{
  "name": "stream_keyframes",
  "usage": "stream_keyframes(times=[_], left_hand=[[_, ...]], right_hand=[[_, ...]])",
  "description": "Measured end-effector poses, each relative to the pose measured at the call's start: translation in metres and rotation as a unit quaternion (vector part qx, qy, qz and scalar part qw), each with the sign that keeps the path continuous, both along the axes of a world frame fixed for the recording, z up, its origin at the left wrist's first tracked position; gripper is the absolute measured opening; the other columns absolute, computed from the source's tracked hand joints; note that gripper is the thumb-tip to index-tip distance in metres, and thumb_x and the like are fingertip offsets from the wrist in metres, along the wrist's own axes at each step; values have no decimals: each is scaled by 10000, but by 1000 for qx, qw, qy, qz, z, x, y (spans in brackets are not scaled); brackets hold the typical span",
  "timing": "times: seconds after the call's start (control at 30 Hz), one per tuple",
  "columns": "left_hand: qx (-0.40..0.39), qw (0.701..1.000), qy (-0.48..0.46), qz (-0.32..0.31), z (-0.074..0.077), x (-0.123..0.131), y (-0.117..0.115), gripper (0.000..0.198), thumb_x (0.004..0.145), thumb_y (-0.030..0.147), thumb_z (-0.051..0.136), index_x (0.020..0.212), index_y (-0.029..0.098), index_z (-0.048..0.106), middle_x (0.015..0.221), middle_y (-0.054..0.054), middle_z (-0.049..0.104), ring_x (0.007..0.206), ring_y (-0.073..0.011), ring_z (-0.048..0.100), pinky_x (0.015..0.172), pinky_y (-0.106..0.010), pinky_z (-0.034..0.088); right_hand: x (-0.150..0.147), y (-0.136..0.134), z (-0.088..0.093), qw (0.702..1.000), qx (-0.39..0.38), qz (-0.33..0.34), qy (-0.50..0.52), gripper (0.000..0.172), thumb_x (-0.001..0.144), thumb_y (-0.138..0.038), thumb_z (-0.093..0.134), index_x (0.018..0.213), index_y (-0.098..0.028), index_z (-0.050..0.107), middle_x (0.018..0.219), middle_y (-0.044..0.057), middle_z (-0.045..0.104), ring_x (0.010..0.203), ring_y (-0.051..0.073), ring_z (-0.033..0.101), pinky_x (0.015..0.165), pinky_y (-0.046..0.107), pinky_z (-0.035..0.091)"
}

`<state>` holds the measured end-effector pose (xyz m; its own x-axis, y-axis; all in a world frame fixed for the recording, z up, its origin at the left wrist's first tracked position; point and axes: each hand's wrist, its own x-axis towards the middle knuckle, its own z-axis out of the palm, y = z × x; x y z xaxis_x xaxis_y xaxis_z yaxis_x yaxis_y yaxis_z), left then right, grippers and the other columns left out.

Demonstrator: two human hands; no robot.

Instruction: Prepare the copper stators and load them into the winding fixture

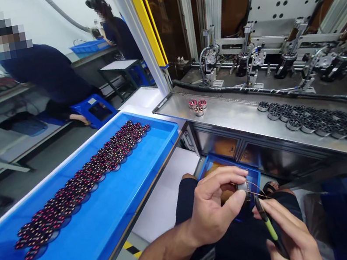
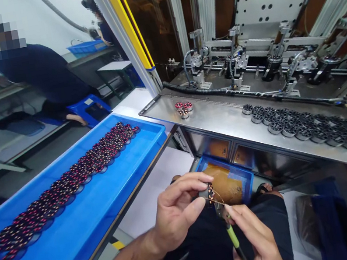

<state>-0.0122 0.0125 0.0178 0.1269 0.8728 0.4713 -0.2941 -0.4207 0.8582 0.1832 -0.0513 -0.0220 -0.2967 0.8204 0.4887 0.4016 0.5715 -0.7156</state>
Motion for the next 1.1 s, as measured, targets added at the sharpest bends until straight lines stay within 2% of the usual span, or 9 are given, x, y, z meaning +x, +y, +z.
stream_keyframes(times=[0.13, 0.37, 0.63, 0.83, 1.0, 1.1], left_hand=[[5, 1000, 4, 2, 0, -1, -2, 270, 839, 72, 675, 1074, 197, 722, 1113, -92, 719, 1065, -178, 673, 909, -265, 569], [27, 999, 44, 13, 2, -3, -2, 285, 820, 65, 682, 1072, 193, 722, 1111, -93, 735, 1047, -191, 684, 939, -304, 558], [36, 998, 50, 10, 6, -4, -3, 273, 815, 75, 685, 1060, 189, 726, 1095, -89, 742, 1020, -186, 694, 938, -303, 556], [34, 998, 53, -5, 5, -4, -6, 308, 814, 59, 677, 1082, 205, 715, 1114, -83, 733, 1039, -181, 690, 922, -284, 561], [48, 997, 64, -3, 7, -4, -7, 288, 805, 70, 686, 1064, 193, 718, 1094, -98, 740, 1003, -194, 705, 917, -309, 567], [50, 996, 68, -4, 7, -4, -7, 265, 813, 88, 687, 1056, 191, 716, 1087, -106, 738, 992, -200, 706, 906, -319, 571]], right_hand=[[-2, -1, 0, 1000, -2, 2, 5, 735, 776, -30, 488, 1472, -263, 447, 1283, 79, 620, 1079, 189, 675, 910, 247, 574], [-3, 2, 10, 1000, 16, -12, -5, 736, 785, -28, 502, 1466, -304, 462, 1109, 43, 685, 995, 189, 711, 832, 239, 598], [-1, -2, 5, 1000, 1, -22, -2, 690, 794, -43, 495, 1445, -267, 471, 1168, 72, 665, 1003, 195, 701, 861, 251, 593], [-6, -1, 5, 1000, -12, -18, 7, 710, 782, -41, 491, 1463, -238, 450, 1276, 109, 608, 1159, 230, 641, 897, 271, 578], [-8, 0, 12, 999, 8, -33, 4, 711, 788, -36, 495, 1456, -279, 469, 1184, 71, 672, 1024, 198, 706, 812, 238, 601], [-6, -2, 11, 998, 29, -50, -13, 699, 798, -40, 515, 1449, -292, 489, 1174, 64, 709, 1041, 212, 718, 828, 244, 610]])
